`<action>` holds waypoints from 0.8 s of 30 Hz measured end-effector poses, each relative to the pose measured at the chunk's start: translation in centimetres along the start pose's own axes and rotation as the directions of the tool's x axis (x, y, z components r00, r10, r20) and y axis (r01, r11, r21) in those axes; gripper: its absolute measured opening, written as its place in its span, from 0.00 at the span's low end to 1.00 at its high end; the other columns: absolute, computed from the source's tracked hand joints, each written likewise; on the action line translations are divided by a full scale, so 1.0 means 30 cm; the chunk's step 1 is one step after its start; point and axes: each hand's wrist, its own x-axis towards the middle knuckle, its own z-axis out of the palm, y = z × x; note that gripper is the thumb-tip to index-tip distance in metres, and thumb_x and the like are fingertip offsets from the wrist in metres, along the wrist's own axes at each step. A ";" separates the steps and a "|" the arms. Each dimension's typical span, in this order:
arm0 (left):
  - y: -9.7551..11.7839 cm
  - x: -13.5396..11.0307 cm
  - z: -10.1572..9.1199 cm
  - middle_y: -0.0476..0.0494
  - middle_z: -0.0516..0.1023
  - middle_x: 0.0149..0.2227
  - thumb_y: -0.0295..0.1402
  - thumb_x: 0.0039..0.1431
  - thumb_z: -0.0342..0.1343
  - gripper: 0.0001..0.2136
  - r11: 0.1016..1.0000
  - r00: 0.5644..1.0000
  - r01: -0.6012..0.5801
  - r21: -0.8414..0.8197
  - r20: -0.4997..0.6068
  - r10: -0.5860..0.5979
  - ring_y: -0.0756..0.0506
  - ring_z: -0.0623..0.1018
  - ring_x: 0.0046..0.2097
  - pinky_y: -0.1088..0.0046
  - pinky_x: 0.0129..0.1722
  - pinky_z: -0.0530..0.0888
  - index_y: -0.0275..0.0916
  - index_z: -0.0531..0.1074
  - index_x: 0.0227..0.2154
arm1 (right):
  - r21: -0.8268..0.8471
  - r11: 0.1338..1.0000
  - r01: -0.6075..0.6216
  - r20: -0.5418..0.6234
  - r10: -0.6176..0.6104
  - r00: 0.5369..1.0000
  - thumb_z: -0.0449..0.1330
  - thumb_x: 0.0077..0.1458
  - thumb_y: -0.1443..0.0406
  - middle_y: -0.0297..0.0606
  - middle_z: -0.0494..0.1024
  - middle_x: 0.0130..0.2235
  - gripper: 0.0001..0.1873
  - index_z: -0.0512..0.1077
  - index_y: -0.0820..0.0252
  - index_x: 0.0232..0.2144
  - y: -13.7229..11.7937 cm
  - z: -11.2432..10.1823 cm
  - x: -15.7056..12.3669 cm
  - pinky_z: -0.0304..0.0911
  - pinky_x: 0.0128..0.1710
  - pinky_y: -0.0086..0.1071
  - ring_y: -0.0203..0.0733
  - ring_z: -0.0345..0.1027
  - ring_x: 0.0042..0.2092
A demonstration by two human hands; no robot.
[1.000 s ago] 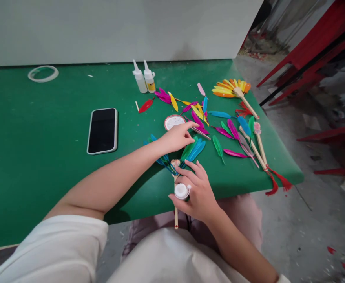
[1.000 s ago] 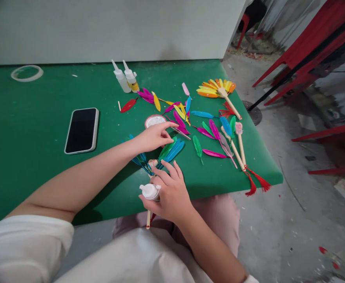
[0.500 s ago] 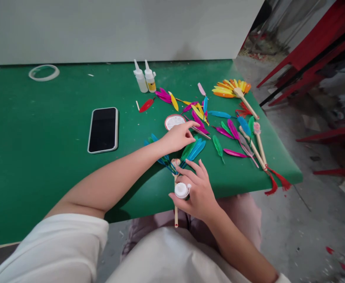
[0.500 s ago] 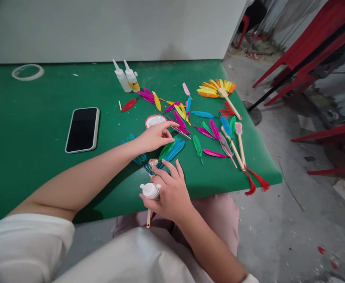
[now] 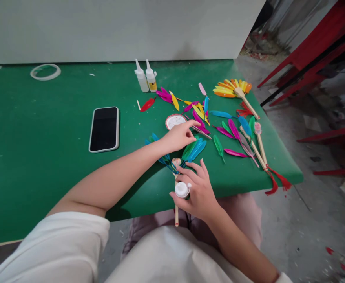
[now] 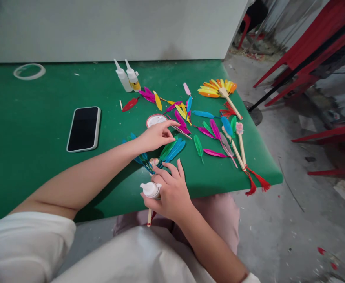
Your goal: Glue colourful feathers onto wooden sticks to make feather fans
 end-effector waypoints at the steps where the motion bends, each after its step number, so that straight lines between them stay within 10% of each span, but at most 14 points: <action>1: 0.000 0.000 0.000 0.50 0.74 0.25 0.23 0.50 0.54 0.24 1.000 1.000 0.001 0.000 0.002 -0.001 0.51 0.72 0.28 0.75 0.30 0.67 0.38 0.62 0.52 | 0.001 1.000 -0.001 -0.001 0.001 1.000 0.57 0.49 0.54 0.36 0.74 0.49 0.14 0.70 0.56 0.34 0.000 0.001 0.000 0.38 0.61 0.55 0.52 0.59 0.54; 24: -0.019 0.004 0.004 0.51 0.73 0.24 0.24 0.48 0.55 0.20 1.000 1.000 -0.009 -0.015 0.000 0.009 0.52 0.72 0.27 0.76 0.29 0.66 0.37 0.66 0.47 | 0.021 0.997 0.068 0.012 -0.068 0.998 0.56 0.50 0.54 0.35 0.73 0.50 0.15 0.69 0.57 0.35 0.013 0.001 -0.011 0.40 0.61 0.48 0.51 0.53 0.60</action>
